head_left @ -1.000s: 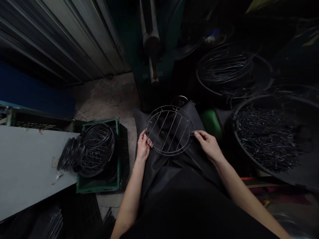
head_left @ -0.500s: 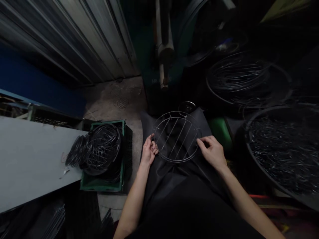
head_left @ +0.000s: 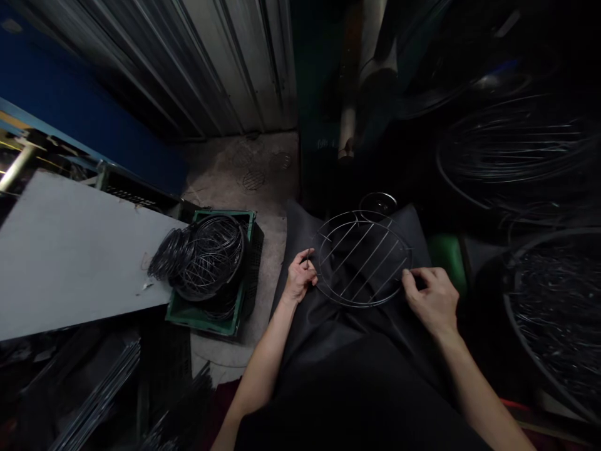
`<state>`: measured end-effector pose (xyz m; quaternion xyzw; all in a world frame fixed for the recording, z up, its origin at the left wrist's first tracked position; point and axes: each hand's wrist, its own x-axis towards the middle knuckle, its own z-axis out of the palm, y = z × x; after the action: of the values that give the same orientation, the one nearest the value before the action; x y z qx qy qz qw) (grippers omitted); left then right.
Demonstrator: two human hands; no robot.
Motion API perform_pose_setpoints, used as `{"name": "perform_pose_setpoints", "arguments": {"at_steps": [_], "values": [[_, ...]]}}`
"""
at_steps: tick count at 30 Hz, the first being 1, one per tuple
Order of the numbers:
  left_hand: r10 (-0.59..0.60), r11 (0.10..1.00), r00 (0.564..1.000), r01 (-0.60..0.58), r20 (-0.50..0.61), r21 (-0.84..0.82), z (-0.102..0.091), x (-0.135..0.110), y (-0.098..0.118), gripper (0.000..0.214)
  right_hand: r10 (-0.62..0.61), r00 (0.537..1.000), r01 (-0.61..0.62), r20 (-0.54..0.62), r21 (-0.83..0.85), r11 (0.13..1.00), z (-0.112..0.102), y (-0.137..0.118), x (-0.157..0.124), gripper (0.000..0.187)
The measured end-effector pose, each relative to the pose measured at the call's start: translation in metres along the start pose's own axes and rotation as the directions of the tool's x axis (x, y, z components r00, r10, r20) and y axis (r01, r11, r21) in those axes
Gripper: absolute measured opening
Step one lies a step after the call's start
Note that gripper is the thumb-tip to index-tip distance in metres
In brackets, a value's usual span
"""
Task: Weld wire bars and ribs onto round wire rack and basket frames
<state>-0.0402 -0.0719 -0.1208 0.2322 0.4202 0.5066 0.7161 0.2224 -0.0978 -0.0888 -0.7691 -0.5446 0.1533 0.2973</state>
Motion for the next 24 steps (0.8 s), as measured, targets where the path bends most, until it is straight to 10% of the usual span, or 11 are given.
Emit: {"name": "perform_pose_setpoints", "arguments": {"at_steps": [24], "values": [[-0.003, 0.999, 0.999, 0.001, 0.047, 0.043, -0.005, -0.001, -0.006, 0.076, -0.034, 0.999, 0.036, -0.019, 0.083, 0.996, 0.009, 0.02, 0.0, 0.03]]}}
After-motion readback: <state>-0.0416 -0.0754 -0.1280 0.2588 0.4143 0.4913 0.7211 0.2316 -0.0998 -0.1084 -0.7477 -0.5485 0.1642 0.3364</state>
